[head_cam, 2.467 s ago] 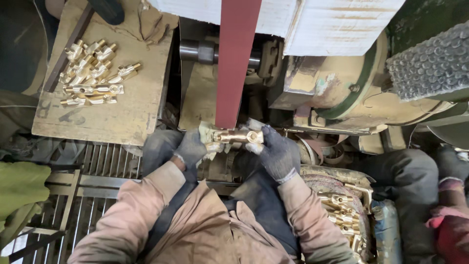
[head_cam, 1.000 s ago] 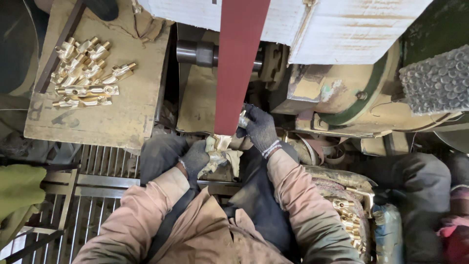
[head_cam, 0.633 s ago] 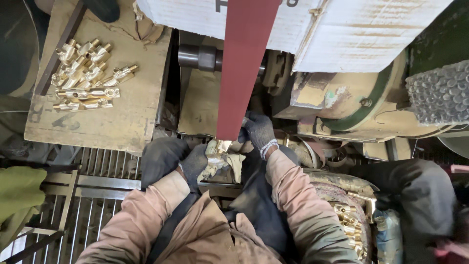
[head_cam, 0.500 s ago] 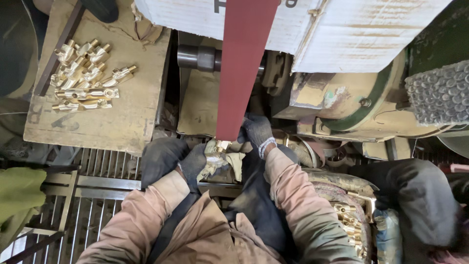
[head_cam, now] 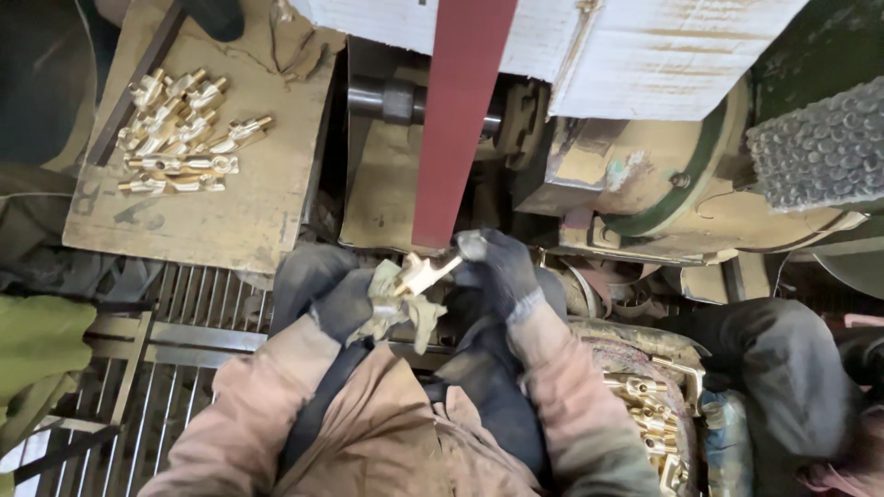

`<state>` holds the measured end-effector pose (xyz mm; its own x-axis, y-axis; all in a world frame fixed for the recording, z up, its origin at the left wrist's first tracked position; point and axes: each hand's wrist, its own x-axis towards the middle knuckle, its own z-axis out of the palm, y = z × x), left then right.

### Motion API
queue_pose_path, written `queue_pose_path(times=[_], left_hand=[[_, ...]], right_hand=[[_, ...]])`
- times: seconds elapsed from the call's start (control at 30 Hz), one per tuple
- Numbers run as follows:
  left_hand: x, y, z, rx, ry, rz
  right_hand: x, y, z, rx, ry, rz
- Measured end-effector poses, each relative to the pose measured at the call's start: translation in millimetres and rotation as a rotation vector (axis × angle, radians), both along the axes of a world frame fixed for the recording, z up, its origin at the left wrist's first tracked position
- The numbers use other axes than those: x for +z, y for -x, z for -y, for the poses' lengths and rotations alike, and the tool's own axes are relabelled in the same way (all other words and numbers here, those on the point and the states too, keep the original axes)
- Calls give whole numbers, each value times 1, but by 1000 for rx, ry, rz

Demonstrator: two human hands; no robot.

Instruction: The person holds small brass-colored metal parts against a moving belt sander to smooth their surfaces. They repeatedly pick up parts from a pile, press them against the belt, and place them on a nearby board.

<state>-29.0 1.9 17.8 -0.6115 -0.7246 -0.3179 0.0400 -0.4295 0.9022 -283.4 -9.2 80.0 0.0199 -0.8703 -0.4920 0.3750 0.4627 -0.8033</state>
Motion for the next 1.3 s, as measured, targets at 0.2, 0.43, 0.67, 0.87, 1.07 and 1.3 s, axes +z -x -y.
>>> queue_pose_path(times=[0.2,0.43,0.67,0.87,1.07,1.3], left_hand=[[21,-67,-44,216,368,-50],[79,-143,-56,285,1084,961],[42,-77,-60,318,1150,1112],[57,-74,-55,151,1068,1233],[91,-43,-50,329,903,555],[69,-21,-52,314,501,-64]], right_hand=[[47,3,-78,14,288,-181],[51,5,-119,-50,339,-613],[49,4,-129,-115,271,-311],[55,-1,-128,-145,341,-81],[66,-13,-122,-133,390,41],[54,-21,-113,-13,244,127]])
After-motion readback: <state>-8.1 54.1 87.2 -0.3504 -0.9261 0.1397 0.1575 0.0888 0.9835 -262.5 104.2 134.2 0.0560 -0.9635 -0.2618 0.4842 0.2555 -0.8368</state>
